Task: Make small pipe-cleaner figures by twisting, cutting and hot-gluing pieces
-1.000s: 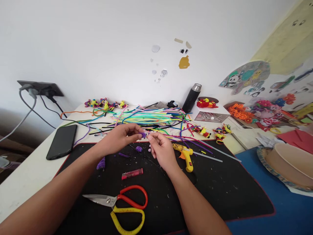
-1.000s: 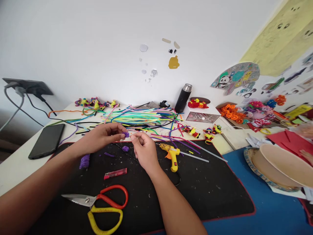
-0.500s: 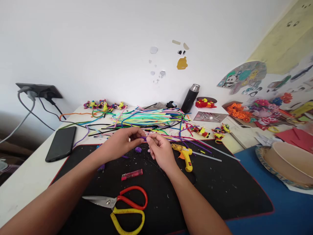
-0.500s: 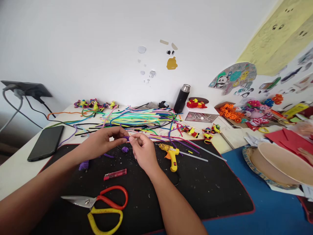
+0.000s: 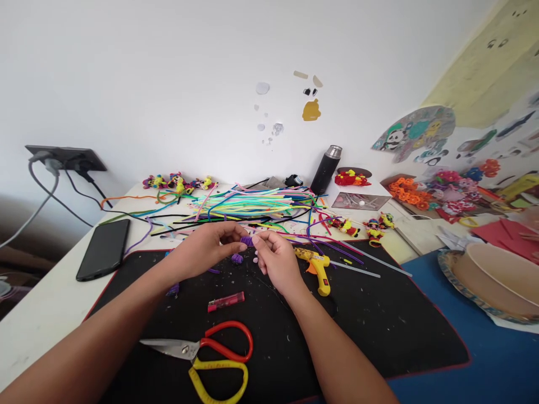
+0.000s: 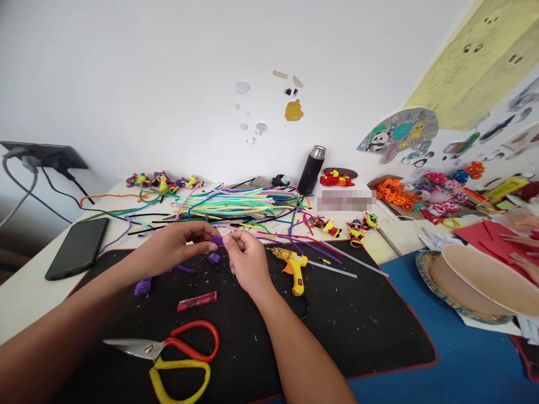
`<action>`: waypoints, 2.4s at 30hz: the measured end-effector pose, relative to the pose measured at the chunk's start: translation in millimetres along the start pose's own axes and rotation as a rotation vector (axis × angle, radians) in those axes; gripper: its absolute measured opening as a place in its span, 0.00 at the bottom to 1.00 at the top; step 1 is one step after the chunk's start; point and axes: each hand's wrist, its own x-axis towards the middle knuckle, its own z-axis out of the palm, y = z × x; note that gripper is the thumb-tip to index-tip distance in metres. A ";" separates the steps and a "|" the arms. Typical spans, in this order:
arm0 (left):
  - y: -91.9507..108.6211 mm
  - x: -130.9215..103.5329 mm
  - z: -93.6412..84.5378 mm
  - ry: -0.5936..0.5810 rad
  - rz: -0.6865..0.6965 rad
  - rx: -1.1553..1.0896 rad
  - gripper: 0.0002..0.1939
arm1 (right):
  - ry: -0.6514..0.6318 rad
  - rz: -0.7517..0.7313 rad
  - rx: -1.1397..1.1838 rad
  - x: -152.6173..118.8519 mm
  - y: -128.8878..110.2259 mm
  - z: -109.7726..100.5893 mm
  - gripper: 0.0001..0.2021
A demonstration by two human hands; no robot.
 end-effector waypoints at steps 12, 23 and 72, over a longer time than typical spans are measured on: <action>-4.3 0.9 6.4 0.044 0.022 0.008 0.10 | -0.047 0.046 0.122 1.6 0.6 -2.3 0.16; -9.5 1.0 9.2 0.102 0.091 0.031 0.08 | -0.066 0.064 0.194 1.2 -1.6 -0.8 0.19; -31.5 6.9 -11.7 -0.177 -0.046 0.233 0.11 | 0.083 0.019 0.101 4.4 11.2 0.4 0.20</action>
